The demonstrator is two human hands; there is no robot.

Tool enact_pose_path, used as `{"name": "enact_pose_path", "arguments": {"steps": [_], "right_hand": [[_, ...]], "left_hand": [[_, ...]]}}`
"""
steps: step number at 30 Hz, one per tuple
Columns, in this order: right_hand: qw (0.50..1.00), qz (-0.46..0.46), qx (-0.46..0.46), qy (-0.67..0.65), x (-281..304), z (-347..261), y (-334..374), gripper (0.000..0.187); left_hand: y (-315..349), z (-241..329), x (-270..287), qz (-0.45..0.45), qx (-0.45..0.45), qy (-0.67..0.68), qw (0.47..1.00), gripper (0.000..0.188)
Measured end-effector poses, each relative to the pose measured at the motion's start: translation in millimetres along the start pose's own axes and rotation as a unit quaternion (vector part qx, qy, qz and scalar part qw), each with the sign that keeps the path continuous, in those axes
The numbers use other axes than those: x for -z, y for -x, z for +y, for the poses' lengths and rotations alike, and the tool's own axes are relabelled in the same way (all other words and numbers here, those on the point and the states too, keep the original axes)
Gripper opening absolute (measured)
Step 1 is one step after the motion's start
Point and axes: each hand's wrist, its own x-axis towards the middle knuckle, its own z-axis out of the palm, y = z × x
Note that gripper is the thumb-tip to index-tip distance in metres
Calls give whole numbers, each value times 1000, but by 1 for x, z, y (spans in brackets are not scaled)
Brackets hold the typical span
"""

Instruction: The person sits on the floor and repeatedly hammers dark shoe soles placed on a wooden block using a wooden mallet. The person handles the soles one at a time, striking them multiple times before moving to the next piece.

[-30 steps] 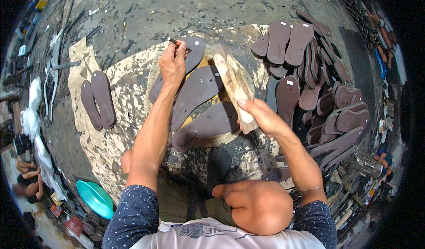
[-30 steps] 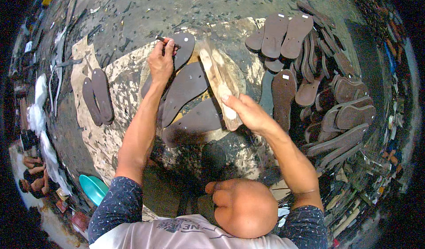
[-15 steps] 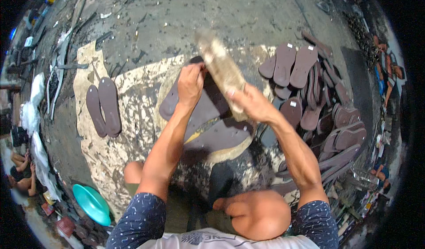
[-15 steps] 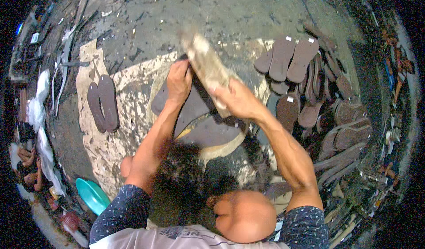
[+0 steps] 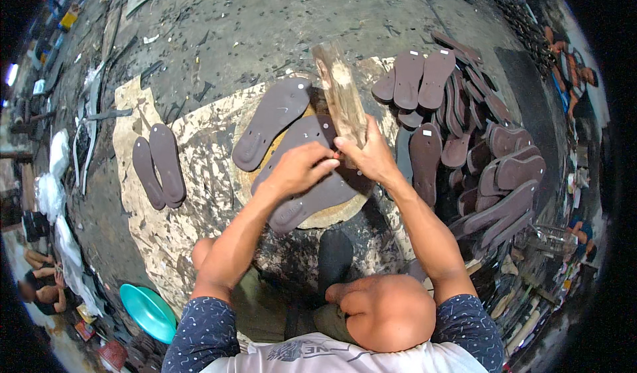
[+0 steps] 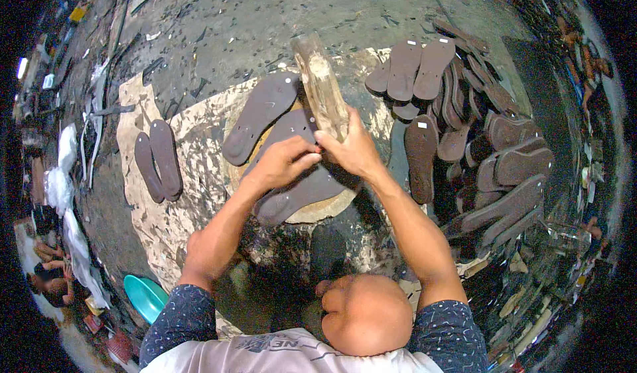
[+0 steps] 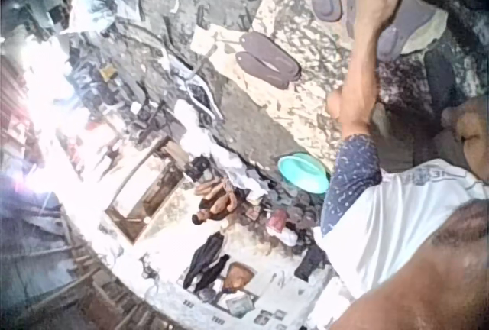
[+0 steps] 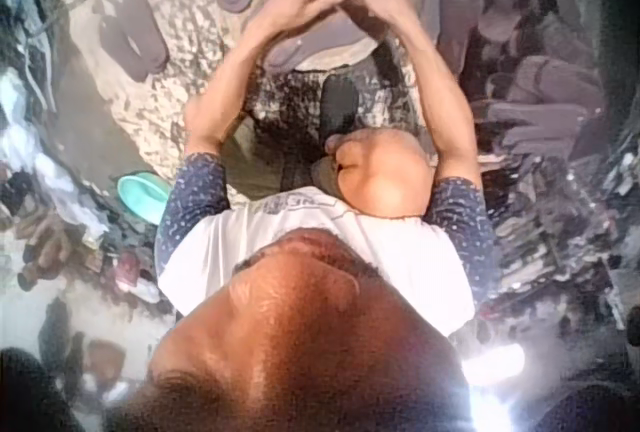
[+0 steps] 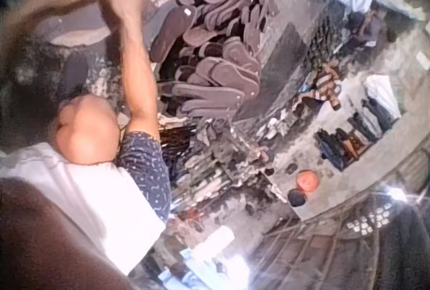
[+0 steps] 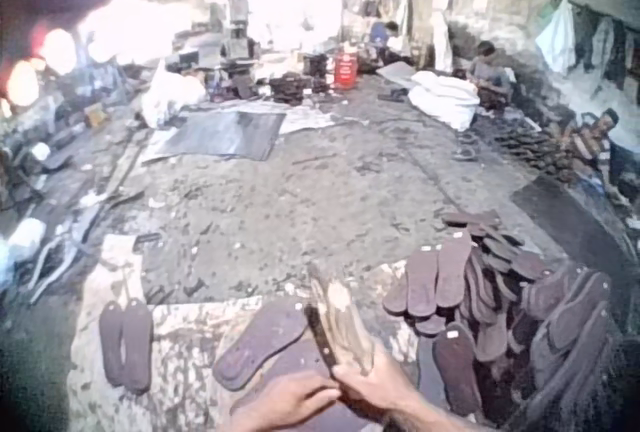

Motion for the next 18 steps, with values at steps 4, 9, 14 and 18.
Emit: {"name": "enact_pose_path", "arguments": {"steps": [4,9,14,18], "right_hand": [[998,59,9,-36,37,20,45,71],[980,93,-64,-161,51,34,108,53],[968,174,-58,-172,55,69,176,45],[967,190,-74,-156,45,94,204,44]], "left_hand": [[1,-32,43,235,30,-320,917,50],[24,-49,78,189,144,-152,959,60],[46,48,69,19,131,751,647,84],[72,83,56,-26,83,835,543,91]]}}
